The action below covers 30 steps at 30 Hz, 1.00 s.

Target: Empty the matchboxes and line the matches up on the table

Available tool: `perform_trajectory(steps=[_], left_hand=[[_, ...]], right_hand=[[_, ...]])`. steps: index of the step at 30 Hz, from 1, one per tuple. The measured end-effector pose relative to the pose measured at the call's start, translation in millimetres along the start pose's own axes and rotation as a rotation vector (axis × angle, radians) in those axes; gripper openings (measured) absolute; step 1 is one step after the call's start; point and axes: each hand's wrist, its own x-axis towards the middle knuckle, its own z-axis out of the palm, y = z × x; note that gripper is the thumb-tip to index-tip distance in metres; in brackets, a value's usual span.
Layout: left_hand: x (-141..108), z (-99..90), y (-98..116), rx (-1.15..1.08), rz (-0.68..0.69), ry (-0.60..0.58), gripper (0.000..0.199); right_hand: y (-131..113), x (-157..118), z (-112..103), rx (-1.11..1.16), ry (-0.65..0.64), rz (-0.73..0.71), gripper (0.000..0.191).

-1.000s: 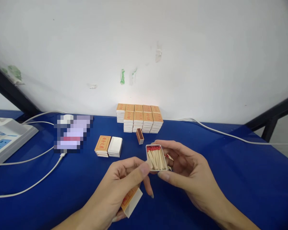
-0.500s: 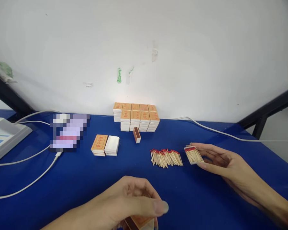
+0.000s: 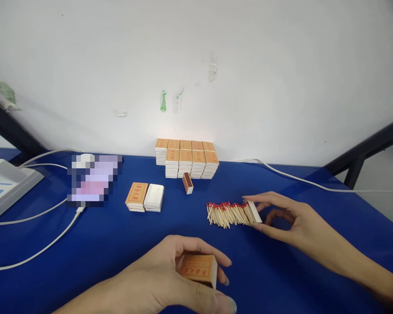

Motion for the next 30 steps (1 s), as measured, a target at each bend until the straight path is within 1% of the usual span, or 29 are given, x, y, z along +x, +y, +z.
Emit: perform_trajectory(steps=[3, 7, 11, 13, 16, 19, 24, 30], left_hand=[[-0.5, 0.9, -0.3, -0.039, 0.009, 0.032, 0.067], [-2.3, 5.2, 2.0, -0.079, 0.060, 0.068, 0.062], [3.6, 3.7, -0.7, -0.031, 0.115, 0.098, 0.063], [10.0, 0.2, -4.6, 0.028, 0.174, 0.087, 0.060], [18.2, -5.1, -9.2, 0.107, 0.290, 0.037, 0.050], [21.0, -7.4, -9.9, 0.141, 0.369, 0.009, 0.048], [19.7, -6.9, -8.5, 0.145, 0.368, 0.014, 0.048], [20.6, -8.8, -10.8, 0.143, 0.365, 0.004, 0.047]], right_hand=[[-2.7, 2.2, 2.0, -0.087, -0.011, -0.043, 0.055], [-3.7, 5.4, 4.9, -0.156, 0.003, -0.051, 0.056], [-5.6, 8.6, 10.1, -0.175, 0.005, -0.059, 0.054], [-7.0, 9.3, 12.5, -0.195, 0.002, -0.082, 0.052], [-9.4, 9.5, 15.3, -0.216, -0.009, -0.117, 0.052], [-10.8, 9.5, 16.1, -0.220, -0.027, -0.121, 0.052], [-6.8, 10.6, 10.5, -0.197, -0.028, -0.090, 0.056], [-2.0, 12.3, -1.0, -0.104, -0.049, -0.007, 0.062]])
